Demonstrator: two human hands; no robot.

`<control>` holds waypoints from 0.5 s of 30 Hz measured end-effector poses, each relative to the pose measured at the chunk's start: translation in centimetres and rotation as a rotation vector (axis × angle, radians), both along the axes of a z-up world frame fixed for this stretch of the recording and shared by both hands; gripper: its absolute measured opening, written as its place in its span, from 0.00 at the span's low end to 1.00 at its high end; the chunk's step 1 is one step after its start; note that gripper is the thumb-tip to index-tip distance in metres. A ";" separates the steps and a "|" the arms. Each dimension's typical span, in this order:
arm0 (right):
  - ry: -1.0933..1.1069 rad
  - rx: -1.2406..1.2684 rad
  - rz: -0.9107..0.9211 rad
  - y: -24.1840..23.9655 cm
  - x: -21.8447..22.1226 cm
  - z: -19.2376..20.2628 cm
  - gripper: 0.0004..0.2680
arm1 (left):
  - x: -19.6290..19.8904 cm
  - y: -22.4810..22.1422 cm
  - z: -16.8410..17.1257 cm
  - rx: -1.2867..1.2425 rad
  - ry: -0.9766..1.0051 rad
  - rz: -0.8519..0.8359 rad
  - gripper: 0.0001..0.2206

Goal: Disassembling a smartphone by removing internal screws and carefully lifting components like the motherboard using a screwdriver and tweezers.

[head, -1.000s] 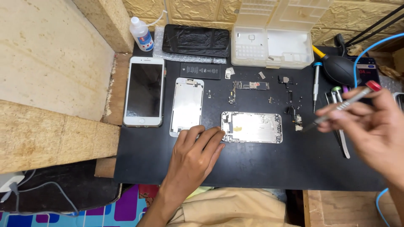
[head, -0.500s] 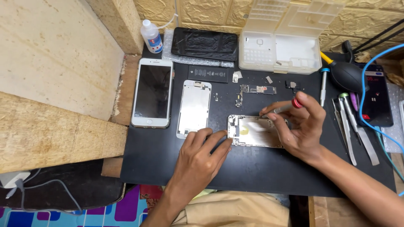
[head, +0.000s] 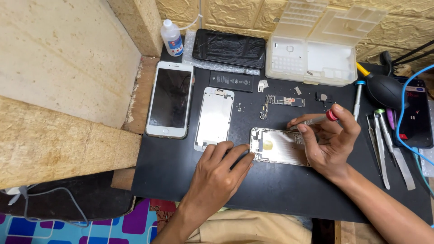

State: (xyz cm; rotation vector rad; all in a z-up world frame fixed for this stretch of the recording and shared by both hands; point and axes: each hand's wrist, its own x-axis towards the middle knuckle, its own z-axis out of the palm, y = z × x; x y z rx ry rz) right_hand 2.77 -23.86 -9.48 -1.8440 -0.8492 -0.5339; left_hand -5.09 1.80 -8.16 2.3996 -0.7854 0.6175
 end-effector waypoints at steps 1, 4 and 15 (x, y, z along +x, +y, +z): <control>0.001 0.002 -0.003 0.1 0.0 0.1 0.26 | 0.0 0.0 0.0 0.002 0.001 -0.003 0.06; 0.000 -0.011 0.000 0.1 0.1 0.3 0.25 | 0.0 0.0 0.1 0.006 0.005 -0.005 0.06; 0.036 -0.030 0.064 -0.1 0.3 0.4 0.26 | 0.1 -0.2 0.6 0.039 0.005 0.010 0.07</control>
